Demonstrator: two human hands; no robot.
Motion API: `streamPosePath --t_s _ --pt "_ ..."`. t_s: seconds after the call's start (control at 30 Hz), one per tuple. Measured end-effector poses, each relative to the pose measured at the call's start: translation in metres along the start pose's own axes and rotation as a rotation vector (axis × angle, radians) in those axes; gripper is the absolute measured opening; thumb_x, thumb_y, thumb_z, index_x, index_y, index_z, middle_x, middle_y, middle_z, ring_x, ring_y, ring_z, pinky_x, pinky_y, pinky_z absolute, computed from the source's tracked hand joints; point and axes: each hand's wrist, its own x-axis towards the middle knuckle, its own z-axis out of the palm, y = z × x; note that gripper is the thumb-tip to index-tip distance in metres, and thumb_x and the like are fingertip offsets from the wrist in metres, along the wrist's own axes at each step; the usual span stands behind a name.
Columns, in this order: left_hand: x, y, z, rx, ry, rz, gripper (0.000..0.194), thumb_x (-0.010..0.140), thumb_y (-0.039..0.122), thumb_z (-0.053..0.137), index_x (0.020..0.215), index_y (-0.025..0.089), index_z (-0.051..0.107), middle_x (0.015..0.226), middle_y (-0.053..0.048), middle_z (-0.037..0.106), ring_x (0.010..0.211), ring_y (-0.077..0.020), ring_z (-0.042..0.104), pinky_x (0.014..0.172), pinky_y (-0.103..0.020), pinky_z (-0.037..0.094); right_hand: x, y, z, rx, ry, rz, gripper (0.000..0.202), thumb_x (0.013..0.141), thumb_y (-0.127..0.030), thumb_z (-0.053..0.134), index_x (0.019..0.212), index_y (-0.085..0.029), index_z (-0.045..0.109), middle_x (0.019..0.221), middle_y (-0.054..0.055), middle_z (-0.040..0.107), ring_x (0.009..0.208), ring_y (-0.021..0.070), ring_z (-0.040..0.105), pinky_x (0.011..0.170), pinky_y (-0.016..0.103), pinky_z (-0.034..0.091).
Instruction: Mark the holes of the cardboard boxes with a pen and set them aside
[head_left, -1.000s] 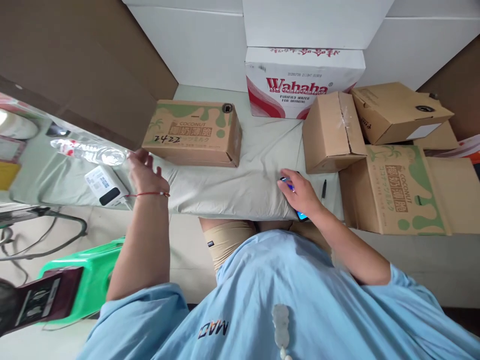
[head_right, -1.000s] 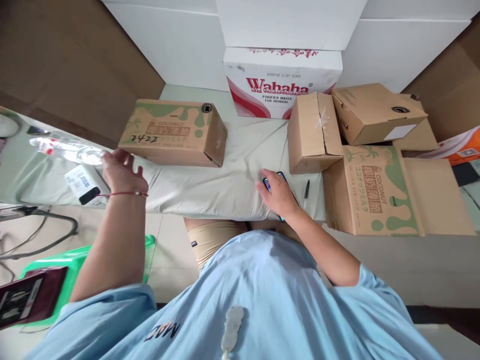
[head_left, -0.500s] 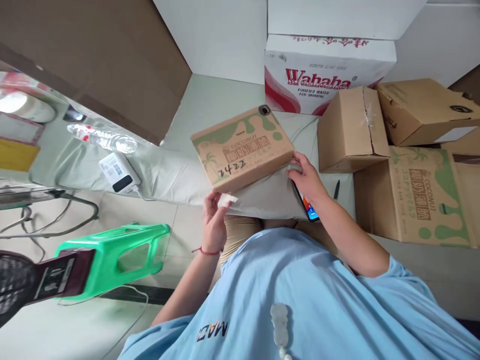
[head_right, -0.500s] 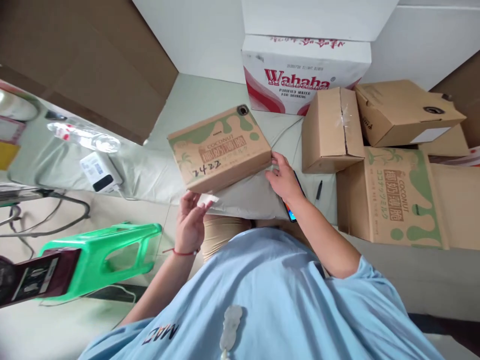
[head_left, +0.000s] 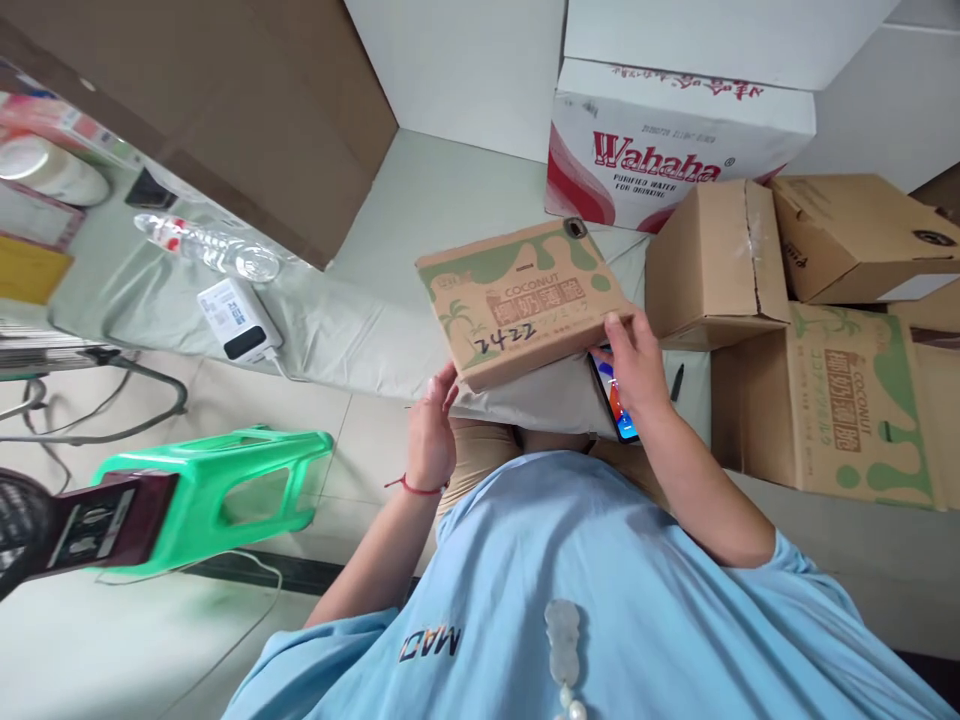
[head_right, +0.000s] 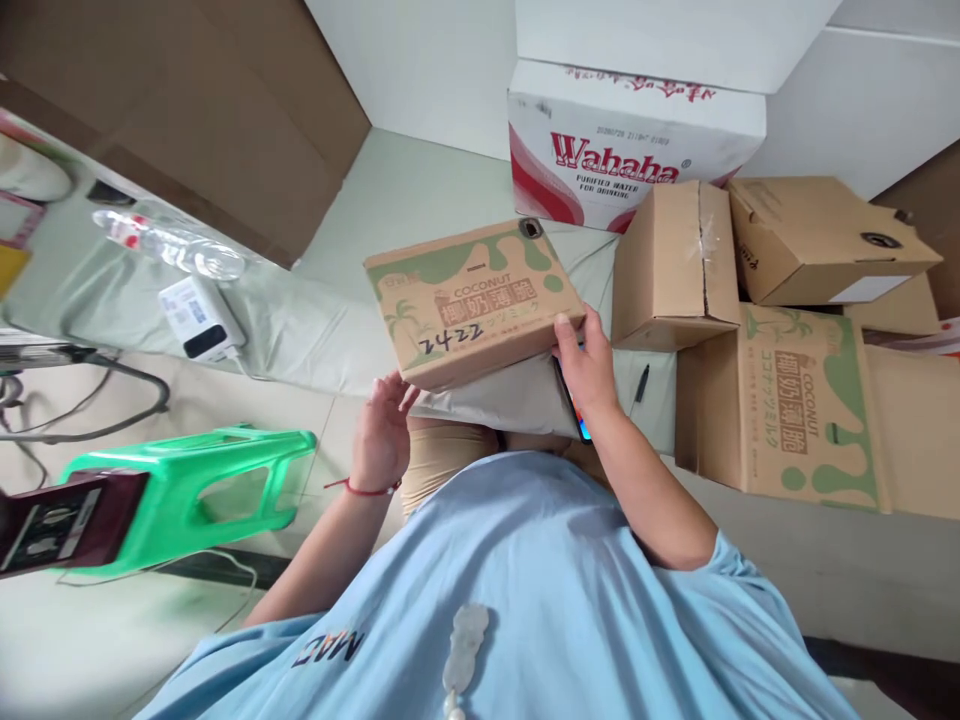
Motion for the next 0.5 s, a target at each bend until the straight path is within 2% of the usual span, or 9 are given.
streamPosePath --t_s 0.07,0.1,0.17,0.23,0.33,0.43,0.5 --pt "-0.016 0.021 0.005 0.099 -0.113 0.187 0.051 0.107 0.066 0.059 0.143 0.036 0.079 0.162 -0.004 0.068 0.164 -0.0325 0.050 0.140 -0.054 0.034 0.009 0.000 -0.004 0.102 0.044 0.072 0.053 0.092 -0.074 0.069 0.124 -0.033 0.064 0.145 0.005 0.070 0.138 0.0282 0.064 0.097 0.050 0.070" --pt "-0.023 0.033 0.008 0.165 -0.182 0.285 0.049 0.108 0.061 0.062 0.149 0.038 0.075 0.167 -0.003 0.063 0.166 -0.0331 0.047 0.142 -0.055 0.032 0.012 0.000 -0.005 0.168 0.050 0.121 0.049 0.089 -0.071 0.072 0.118 -0.033 0.063 0.138 0.004 0.072 0.133 0.0280 0.066 0.095 0.052 0.071" --pt "-0.034 0.055 0.013 0.283 -0.298 0.488 0.052 0.108 0.052 0.066 0.159 0.043 0.065 0.173 0.000 0.056 0.167 -0.0341 0.045 0.141 -0.058 0.033 0.015 0.000 -0.007 0.297 0.011 0.240 0.045 0.084 -0.066 0.077 0.109 -0.031 0.061 0.118 0.002 0.075 0.118 0.0276 0.069 0.095 0.060 0.070" --pt "-0.039 0.070 0.019 0.370 -0.350 0.664 0.061 0.105 0.046 0.071 0.164 0.046 0.057 0.171 0.000 0.058 0.163 -0.0359 0.050 0.139 -0.062 0.038 0.013 0.001 -0.005 0.393 -0.040 0.374 0.042 0.080 -0.060 0.080 0.102 -0.031 0.059 0.101 0.001 0.073 0.103 0.0268 0.070 0.096 0.066 0.069" --pt "-0.041 0.077 0.027 0.454 -0.307 0.802 0.065 0.100 0.041 0.075 0.163 0.045 0.059 0.161 -0.004 0.068 0.154 -0.0382 0.060 0.132 -0.066 0.047 0.003 0.001 0.000 0.450 -0.069 0.477 0.035 0.080 -0.052 0.078 0.097 -0.031 0.057 0.096 0.001 0.073 0.097 0.0267 0.070 0.096 0.065 0.068" --pt "-0.042 0.073 0.029 0.472 -0.226 0.828 0.052 0.100 0.042 0.074 0.152 0.043 0.068 0.150 -0.005 0.074 0.147 -0.0373 0.066 0.128 -0.066 0.051 -0.005 0.001 0.003 0.451 -0.060 0.472 0.035 0.080 -0.052 0.079 0.097 -0.031 0.057 0.098 0.003 0.074 0.100 0.0284 0.071 0.096 0.063 0.068" --pt "-0.043 0.072 0.026 0.449 -0.154 0.795 0.039 0.103 0.047 0.070 0.141 0.041 0.073 0.140 -0.006 0.076 0.141 -0.0358 0.067 0.127 -0.064 0.052 -0.007 0.002 0.002 0.444 -0.056 0.461 0.039 0.077 -0.055 0.083 0.097 -0.030 0.059 0.099 0.003 0.075 0.102 0.0286 0.070 0.094 0.063 0.069"
